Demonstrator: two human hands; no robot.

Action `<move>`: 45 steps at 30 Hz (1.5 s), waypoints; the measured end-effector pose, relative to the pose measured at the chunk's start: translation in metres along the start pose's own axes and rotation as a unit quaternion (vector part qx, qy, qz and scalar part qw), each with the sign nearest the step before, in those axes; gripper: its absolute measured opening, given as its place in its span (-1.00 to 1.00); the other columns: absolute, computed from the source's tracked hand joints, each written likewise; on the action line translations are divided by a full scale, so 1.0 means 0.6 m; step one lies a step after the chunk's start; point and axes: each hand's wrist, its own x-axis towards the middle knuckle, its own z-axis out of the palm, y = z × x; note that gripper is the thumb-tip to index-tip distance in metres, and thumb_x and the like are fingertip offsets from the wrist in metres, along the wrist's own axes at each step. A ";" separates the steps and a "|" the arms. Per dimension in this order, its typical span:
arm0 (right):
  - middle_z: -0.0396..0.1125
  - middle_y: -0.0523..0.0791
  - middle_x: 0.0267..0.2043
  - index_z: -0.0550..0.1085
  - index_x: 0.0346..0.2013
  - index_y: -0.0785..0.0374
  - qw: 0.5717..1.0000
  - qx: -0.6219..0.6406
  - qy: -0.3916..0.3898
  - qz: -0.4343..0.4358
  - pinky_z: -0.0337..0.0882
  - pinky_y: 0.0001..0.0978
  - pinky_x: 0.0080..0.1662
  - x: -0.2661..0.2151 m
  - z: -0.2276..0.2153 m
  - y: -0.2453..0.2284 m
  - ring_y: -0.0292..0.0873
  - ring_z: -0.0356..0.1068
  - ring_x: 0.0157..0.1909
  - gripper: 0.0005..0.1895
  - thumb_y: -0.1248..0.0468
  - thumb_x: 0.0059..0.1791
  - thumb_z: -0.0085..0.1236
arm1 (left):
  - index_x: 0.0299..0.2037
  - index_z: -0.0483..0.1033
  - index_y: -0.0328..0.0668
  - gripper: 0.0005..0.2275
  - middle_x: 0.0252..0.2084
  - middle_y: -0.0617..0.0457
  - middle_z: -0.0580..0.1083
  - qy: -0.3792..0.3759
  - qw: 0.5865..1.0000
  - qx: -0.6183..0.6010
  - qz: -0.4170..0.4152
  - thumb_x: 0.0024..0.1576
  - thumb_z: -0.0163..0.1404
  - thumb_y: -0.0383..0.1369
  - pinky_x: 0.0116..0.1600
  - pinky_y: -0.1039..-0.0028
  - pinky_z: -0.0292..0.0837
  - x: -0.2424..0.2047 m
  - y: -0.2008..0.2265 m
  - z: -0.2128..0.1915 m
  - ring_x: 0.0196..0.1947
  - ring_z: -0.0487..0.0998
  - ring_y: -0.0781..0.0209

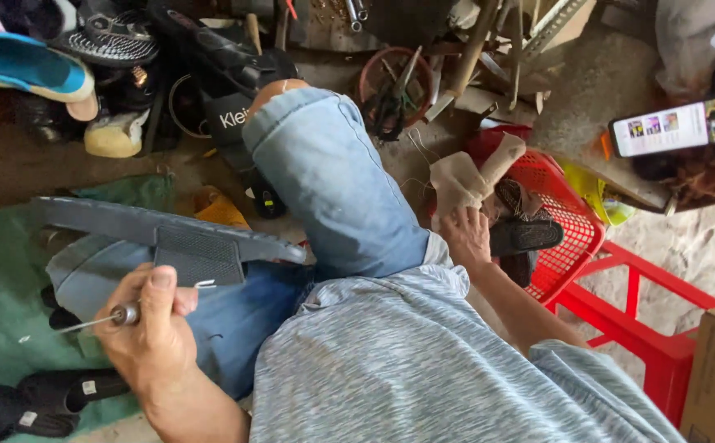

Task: Hand-stitching a shoe sole to the upper part of a sandal using a specialized needle.

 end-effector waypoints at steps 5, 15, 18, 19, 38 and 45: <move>0.33 0.06 0.04 0.43 -0.06 0.15 0.826 0.432 -0.138 0.336 0.30 0.07 -0.03 0.041 -0.146 0.007 0.13 0.29 0.06 -0.70 0.16 0.15 -0.30 | -0.38 0.42 -0.36 -0.63 -0.63 0.03 0.21 -0.006 0.997 -0.045 -0.058 0.24 0.07 -0.12 -0.37 0.49 0.20 0.005 -0.024 -0.005 -0.60 0.33 0.22; 0.07 -0.25 -0.58 0.29 -0.27 0.10 0.537 0.777 0.218 0.244 0.07 -0.51 -0.40 0.088 -0.358 0.079 -0.37 0.07 -0.51 -0.84 0.17 0.12 0.03 | -0.52 0.33 -0.30 -0.61 -0.61 0.05 0.20 -0.019 0.989 -0.143 -0.036 0.23 0.10 -0.17 -0.43 0.47 0.17 0.021 -0.054 -0.012 -0.61 0.31 0.22; 0.25 -0.29 -0.23 0.29 -0.12 0.09 0.482 0.831 0.252 0.115 0.27 -0.68 -0.13 0.114 -0.423 0.059 -0.46 0.23 -0.21 -0.83 0.14 0.15 0.07 | -0.49 0.38 -0.29 -0.66 -0.63 0.04 0.22 -0.014 0.987 -0.154 -0.040 0.20 0.09 -0.19 -0.42 0.48 0.21 0.022 -0.068 -0.010 -0.62 0.31 0.22; 0.25 -0.14 -0.30 0.25 -0.10 0.22 0.533 0.794 0.283 0.072 0.28 -0.55 -0.20 0.123 -0.416 0.053 -0.33 0.26 -0.28 -0.82 0.19 0.15 -0.03 | -0.50 0.40 -0.29 -0.74 -0.65 0.06 0.18 -0.011 0.979 -0.203 0.001 0.21 0.07 -0.34 -0.48 0.52 0.21 0.023 -0.080 -0.007 -0.64 0.28 0.29; 0.41 -0.02 0.12 0.59 -0.24 0.15 0.883 0.271 0.281 -0.260 0.41 -0.04 0.15 0.158 -0.524 -0.189 0.15 0.37 0.21 -0.89 0.19 0.01 0.24 | -0.58 0.46 -0.30 -0.83 -0.74 0.05 0.15 0.067 0.957 -0.279 0.045 0.04 0.10 -0.47 -0.58 0.56 0.15 -0.016 -0.123 -0.089 -0.69 0.18 0.42; 0.48 0.10 0.15 0.44 0.23 0.36 0.726 0.660 -0.006 -0.192 0.33 0.06 0.23 0.137 -0.611 -0.225 0.06 0.42 0.24 -0.28 -0.16 0.04 -0.13 | -0.64 0.54 -0.16 -0.82 -0.71 0.08 0.26 -0.073 0.942 -0.265 0.191 -0.01 0.20 -0.47 -0.54 0.46 0.20 -0.006 -0.003 -0.055 -0.70 0.21 0.28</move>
